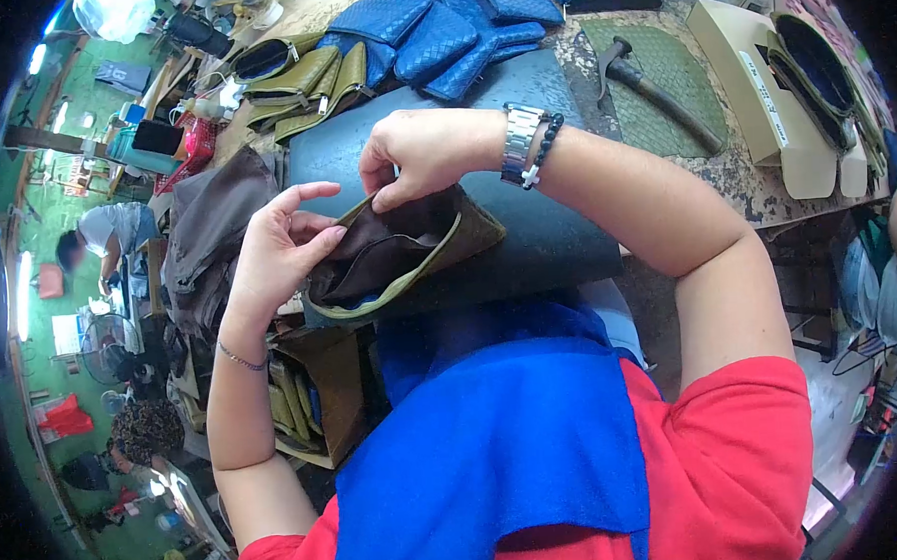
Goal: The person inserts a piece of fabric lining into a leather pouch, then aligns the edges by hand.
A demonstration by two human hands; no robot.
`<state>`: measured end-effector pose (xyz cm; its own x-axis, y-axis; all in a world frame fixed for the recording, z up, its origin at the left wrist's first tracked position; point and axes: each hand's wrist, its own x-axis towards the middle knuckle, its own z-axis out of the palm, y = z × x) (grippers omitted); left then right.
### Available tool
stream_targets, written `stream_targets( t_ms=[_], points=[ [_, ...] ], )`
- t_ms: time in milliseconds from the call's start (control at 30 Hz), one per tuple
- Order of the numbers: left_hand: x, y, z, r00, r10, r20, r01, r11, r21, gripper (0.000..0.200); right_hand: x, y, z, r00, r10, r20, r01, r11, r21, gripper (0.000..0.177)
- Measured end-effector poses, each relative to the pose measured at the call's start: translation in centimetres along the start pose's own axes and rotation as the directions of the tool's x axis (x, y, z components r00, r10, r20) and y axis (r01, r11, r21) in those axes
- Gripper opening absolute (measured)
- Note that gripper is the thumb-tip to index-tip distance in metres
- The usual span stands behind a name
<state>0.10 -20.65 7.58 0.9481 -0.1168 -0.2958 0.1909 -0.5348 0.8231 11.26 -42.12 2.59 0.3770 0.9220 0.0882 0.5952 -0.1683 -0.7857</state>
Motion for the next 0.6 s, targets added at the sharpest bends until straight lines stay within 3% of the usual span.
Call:
stream_targets(
  t_ms=[200,367,467,567,600],
  points=[
    [0.2,0.0,0.1,0.999,0.031,0.008,-0.031,0.999,0.012,0.037,0.5,0.0,-0.3,0.998,0.034,0.061,-0.033,0.999,-0.022,0.027],
    [0.4,-0.5,0.0,1.0,0.024,0.007,-0.024,0.999,-0.028,0.029,1.2,0.5,0.5,0.998,-0.052,0.019,0.052,0.999,-0.011,0.024],
    [0.8,-2.1,-0.3,0.987,0.159,-0.025,-0.157,0.985,0.071,0.017,1.3,-0.1,0.2,0.999,-0.022,0.04,0.022,1.0,-0.006,0.023],
    [-0.3,-0.5,-0.2,0.98,0.196,-0.046,-0.17,0.926,0.336,0.009,1.2,-0.1,0.1,0.999,-0.023,0.031,0.023,1.0,0.007,0.023],
    [-0.5,-0.6,-0.3,0.962,0.269,-0.047,-0.231,0.892,0.387,0.008,1.2,0.0,0.1,0.999,-0.033,0.022,0.032,0.999,0.009,0.023]
  ],
)
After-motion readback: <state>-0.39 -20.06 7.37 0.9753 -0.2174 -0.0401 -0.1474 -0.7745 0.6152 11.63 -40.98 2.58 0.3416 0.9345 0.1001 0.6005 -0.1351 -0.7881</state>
